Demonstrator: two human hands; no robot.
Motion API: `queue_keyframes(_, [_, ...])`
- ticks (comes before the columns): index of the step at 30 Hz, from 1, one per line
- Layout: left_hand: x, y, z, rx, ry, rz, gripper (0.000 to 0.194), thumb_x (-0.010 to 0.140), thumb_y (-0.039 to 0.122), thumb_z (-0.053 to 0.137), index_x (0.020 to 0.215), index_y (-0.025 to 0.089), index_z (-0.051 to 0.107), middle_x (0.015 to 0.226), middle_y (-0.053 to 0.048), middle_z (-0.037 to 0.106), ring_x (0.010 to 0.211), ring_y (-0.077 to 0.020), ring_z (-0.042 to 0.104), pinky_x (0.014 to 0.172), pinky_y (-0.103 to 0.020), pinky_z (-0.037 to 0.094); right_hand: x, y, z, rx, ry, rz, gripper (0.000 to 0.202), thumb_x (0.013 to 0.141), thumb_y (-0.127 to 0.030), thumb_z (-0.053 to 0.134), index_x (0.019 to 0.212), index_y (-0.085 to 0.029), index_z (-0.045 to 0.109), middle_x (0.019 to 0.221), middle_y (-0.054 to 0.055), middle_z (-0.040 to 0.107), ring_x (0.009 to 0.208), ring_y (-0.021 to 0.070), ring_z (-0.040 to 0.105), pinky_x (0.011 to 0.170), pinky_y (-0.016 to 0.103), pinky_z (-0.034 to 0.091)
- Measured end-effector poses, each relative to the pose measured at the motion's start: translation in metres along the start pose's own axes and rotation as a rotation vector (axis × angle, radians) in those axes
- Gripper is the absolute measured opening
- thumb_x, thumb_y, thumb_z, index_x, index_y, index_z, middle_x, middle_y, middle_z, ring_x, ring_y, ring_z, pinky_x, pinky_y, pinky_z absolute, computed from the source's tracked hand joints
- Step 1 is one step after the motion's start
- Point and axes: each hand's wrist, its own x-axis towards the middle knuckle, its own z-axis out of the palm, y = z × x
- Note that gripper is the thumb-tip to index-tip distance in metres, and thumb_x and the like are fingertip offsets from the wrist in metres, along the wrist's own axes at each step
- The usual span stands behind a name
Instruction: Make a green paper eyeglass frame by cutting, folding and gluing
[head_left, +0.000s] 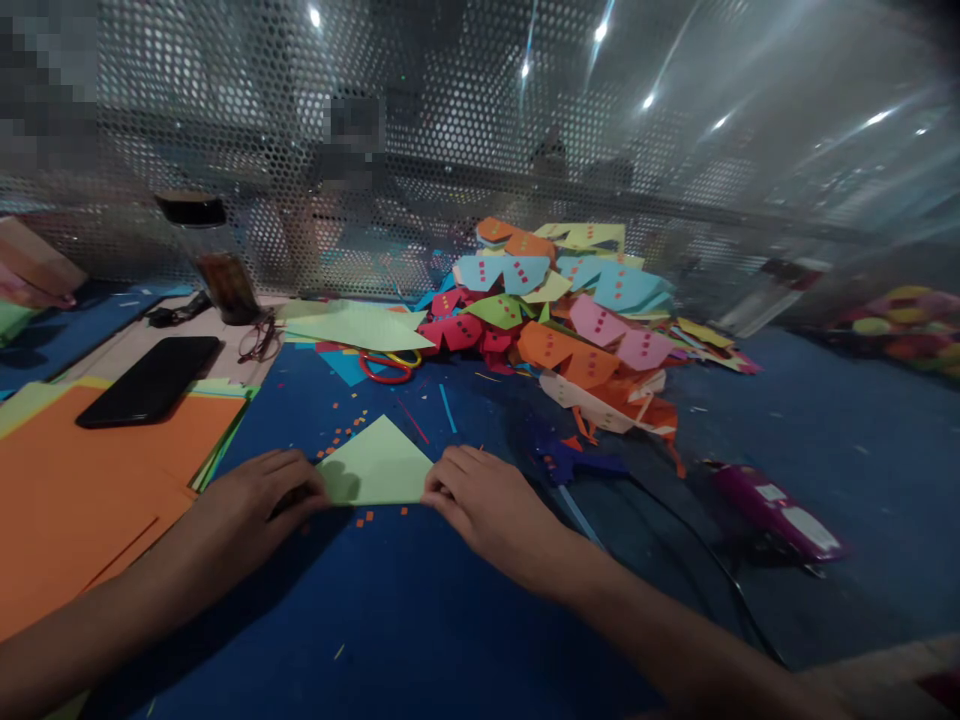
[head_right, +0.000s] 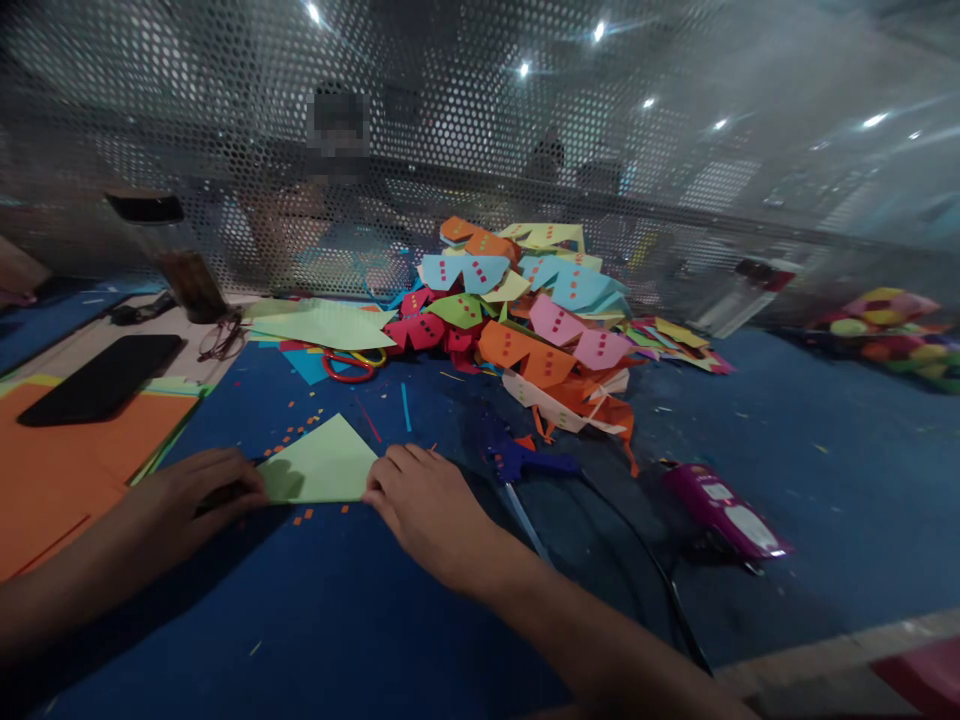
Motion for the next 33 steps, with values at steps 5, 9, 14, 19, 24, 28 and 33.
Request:
queue_keyframes(5, [0.001, -0.001, 0.0, 0.006, -0.011, -0.024, 0.032, 0.095, 0.045, 0.051, 0.076, 0.023, 0.066, 0.074, -0.001, 0.063, 0.071, -0.0189, 0.06, 0.067, -0.03, 0.044, 0.001, 0.001, 0.001, 0.018, 0.004, 0.029, 0.012, 0.1, -0.024, 0.056, 0.092, -0.019, 0.063, 0.096, 0.003, 0.067, 0.089, 0.0173, 0.06, 0.081, 0.032, 0.043])
queue_keyframes(9, [0.001, 0.001, -0.002, 0.019, -0.026, -0.032, 0.033, 0.095, 0.043, 0.05, 0.075, 0.023, 0.065, 0.072, 0.0, 0.062, 0.07, -0.0183, 0.059, 0.065, -0.029, 0.045, 0.002, 0.001, 0.0, 0.033, -0.012, 0.055, 0.008, 0.099, -0.023, 0.059, 0.093, -0.019, 0.063, 0.097, 0.003, 0.067, 0.091, 0.0181, 0.06, 0.082, 0.033, 0.043])
queue_keyframes(14, [0.001, -0.001, -0.006, -0.001, -0.021, -0.039, 0.029, 0.095, 0.042, 0.051, 0.077, 0.023, 0.064, 0.07, 0.0, 0.062, 0.064, -0.0176, 0.058, 0.058, -0.028, 0.044, 0.002, 0.0, -0.003, 0.053, -0.011, 0.072, 0.007, 0.098, -0.022, 0.059, 0.092, -0.019, 0.063, 0.096, 0.003, 0.067, 0.09, 0.0172, 0.06, 0.081, 0.032, 0.044])
queue_keyframes(19, [0.0, -0.003, -0.008, 0.017, -0.027, -0.047, 0.026, 0.094, 0.039, 0.054, 0.077, 0.023, 0.063, 0.068, 0.001, 0.062, 0.062, -0.017, 0.056, 0.057, -0.028, 0.042, 0.001, 0.0, -0.002, 0.055, -0.008, 0.082, 0.007, 0.098, -0.022, 0.06, 0.093, -0.019, 0.063, 0.095, 0.002, 0.067, 0.089, 0.0166, 0.06, 0.08, 0.031, 0.044])
queue_keyframes(24, [-0.002, -0.009, -0.01, 0.028, -0.063, -0.103, 0.024, 0.094, 0.04, 0.054, 0.08, 0.023, 0.065, 0.075, 0.0, 0.066, 0.067, -0.0189, 0.06, 0.06, -0.028, 0.044, 0.0, 0.003, 0.0, 0.041, 0.001, 0.089, 0.008, 0.098, -0.02, 0.059, 0.091, -0.018, 0.063, 0.094, 0.003, 0.067, 0.089, 0.018, 0.06, 0.08, 0.032, 0.043])
queue_keyframes(28, [-0.003, -0.017, -0.011, 0.025, -0.088, -0.124, 0.026, 0.092, 0.045, 0.055, 0.079, 0.025, 0.066, 0.077, -0.002, 0.067, 0.068, -0.0199, 0.062, 0.059, -0.028, 0.045, 0.0, 0.003, 0.0, 0.032, 0.004, 0.085, 0.009, 0.098, -0.02, 0.058, 0.09, -0.018, 0.062, 0.093, 0.003, 0.066, 0.087, 0.0183, 0.06, 0.079, 0.032, 0.043])
queue_keyframes(33, [-0.001, -0.015, -0.014, 0.034, -0.106, -0.125, 0.026, 0.092, 0.043, 0.053, 0.08, 0.025, 0.067, 0.077, -0.003, 0.069, 0.067, -0.0194, 0.062, 0.059, -0.029, 0.045, -0.001, 0.003, -0.001, -0.006, 0.018, 0.077, 0.012, 0.099, -0.019, 0.055, 0.088, -0.018, 0.061, 0.093, 0.003, 0.066, 0.085, 0.0176, 0.059, 0.077, 0.032, 0.042])
